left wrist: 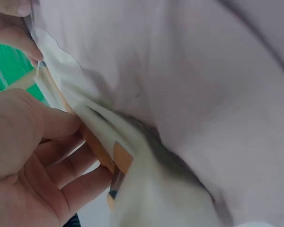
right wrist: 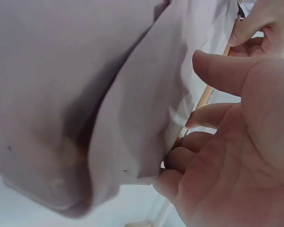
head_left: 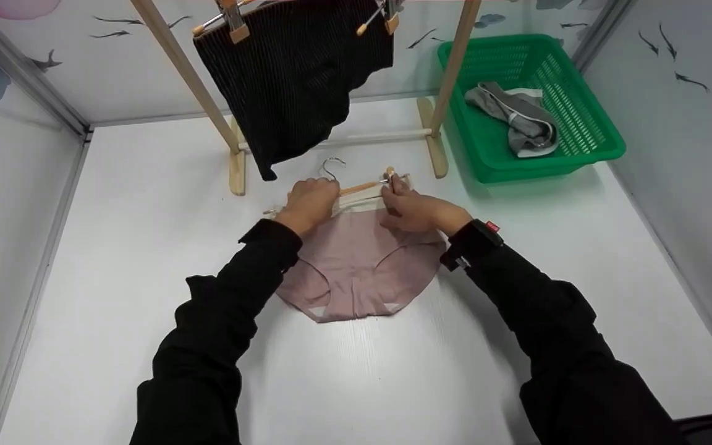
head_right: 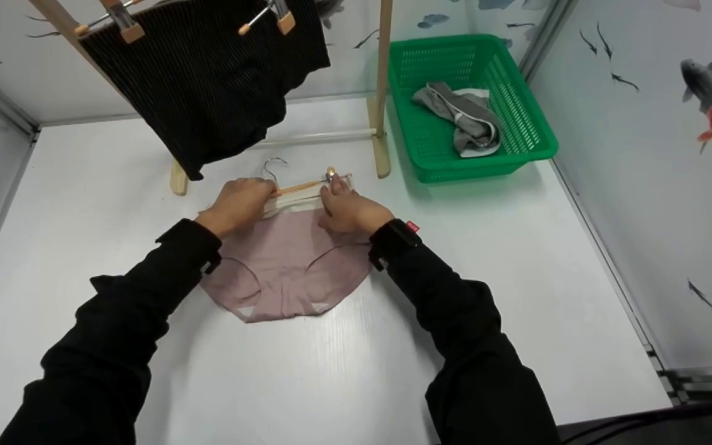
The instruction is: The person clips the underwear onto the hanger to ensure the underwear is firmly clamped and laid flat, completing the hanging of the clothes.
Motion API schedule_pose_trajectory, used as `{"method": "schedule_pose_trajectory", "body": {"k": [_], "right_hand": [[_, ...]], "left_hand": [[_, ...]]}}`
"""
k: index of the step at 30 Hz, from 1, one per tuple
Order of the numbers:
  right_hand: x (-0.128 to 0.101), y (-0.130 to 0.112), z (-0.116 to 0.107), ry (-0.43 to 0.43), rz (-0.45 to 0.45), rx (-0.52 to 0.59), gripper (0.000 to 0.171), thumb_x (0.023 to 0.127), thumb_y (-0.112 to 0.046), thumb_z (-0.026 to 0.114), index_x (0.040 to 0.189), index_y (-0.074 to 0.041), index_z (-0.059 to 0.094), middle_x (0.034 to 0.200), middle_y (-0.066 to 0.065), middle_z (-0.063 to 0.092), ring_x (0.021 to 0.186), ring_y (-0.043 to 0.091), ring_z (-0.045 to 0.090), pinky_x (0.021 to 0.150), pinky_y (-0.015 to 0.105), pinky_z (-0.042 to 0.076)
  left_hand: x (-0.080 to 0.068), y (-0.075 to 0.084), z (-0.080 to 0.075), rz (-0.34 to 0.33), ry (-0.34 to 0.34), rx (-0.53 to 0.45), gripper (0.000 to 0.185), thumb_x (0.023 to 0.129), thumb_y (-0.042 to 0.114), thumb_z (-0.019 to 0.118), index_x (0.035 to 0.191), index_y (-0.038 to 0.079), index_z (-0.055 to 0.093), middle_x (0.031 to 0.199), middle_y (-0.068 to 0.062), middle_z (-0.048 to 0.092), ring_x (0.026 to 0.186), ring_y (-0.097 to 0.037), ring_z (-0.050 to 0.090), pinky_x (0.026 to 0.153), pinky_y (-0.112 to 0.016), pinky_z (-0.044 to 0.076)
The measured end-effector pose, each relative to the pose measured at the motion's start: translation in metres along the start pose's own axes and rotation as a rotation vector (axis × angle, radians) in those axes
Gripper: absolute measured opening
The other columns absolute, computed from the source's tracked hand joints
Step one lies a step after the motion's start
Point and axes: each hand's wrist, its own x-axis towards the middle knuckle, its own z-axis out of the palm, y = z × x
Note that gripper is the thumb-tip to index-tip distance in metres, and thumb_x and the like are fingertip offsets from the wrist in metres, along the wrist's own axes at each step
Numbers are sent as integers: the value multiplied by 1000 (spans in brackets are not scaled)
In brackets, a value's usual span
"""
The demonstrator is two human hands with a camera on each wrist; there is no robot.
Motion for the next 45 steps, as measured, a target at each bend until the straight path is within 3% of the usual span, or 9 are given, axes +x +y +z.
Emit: {"method": "schedule_pose_trajectory", "body": {"k": [9, 16, 21, 28, 31, 32, 34, 38, 45], "right_hand": [[8, -22, 10, 29, -114, -21, 67, 107, -30, 51, 157, 3, 22, 162, 32, -5, 152, 40, -1, 121, 50, 15], [25, -72, 15, 81, -436, -6, 63, 108, -25, 52, 156, 6, 27, 162, 26, 20, 151, 30, 20, 121, 42, 19], [48, -127, 13, 87, -575, 128, 68, 109, -30, 47, 161, -1, 14, 167, 13, 12, 151, 11, 16, 119, 24, 17], [74, -166, -16, 424, -440, 517, 78, 107, -27, 55, 163, -10, 2, 169, 4, 3, 140, -2, 24, 110, 14, 25], [74, -169, -23, 627, -363, 657, 72, 105, -23, 58, 160, 1, 17, 165, 14, 26, 138, 13, 41, 108, 19, 32], [73, -169, -23, 682, -337, 675, 70, 105, -24, 58, 158, 4, 22, 162, 17, 31, 146, 13, 30, 113, 18, 26], [72, -167, -23, 764, -292, 690, 68, 105, -26, 58, 156, 5, 26, 158, 19, 37, 146, 22, 34, 114, 20, 25], [72, -167, -19, 808, -269, 675, 77, 104, -28, 59, 161, 0, 14, 166, 14, 21, 151, 15, 21, 116, 16, 16], [80, -185, -17, 714, -373, 561, 83, 105, -23, 58, 161, -4, -1, 169, 12, -7, 150, 4, -10, 117, 16, 3]], "left_hand": [[-35, -37, -4, -26, 70, -18, 13, 92, -7, 58, 97, -2, 68, 94, -22, 69, 84, -43, 67, 67, -55, 56], [-49, -78, -23, -85, 85, -3, 18, 88, -8, 56, 97, -1, 70, 91, -26, 68, 83, -46, 66, 66, -59, 54], [-55, -94, -48, -156, 81, -25, 15, 89, -5, 59, 97, 0, 72, 95, -25, 70, 87, -46, 66, 71, -59, 53], [-69, -96, -93, -111, 298, -3, 17, 94, -4, 58, 99, -4, 74, 88, -23, 70, 79, -47, 67, 64, -59, 53], [-77, -93, -117, -100, 386, -1, 19, 92, -5, 58, 100, -3, 75, 87, -23, 70, 77, -47, 66, 61, -60, 52], [-79, -92, -125, -99, 411, -1, 20, 92, -6, 57, 101, -3, 75, 86, -23, 70, 76, -47, 65, 60, -60, 51], [-83, -88, -140, -97, 455, 1, 19, 93, -5, 57, 101, -3, 74, 84, -23, 69, 74, -47, 64, 59, -60, 50], [-87, -79, -166, -89, 520, 23, 18, 96, -3, 56, 101, -5, 73, 80, -24, 65, 72, -49, 63, 58, -60, 50], [-90, -58, -195, -96, 605, 87, 19, 90, -13, 54, 101, -13, 69, 85, -30, 64, 77, -50, 60, 62, -61, 52]]}}
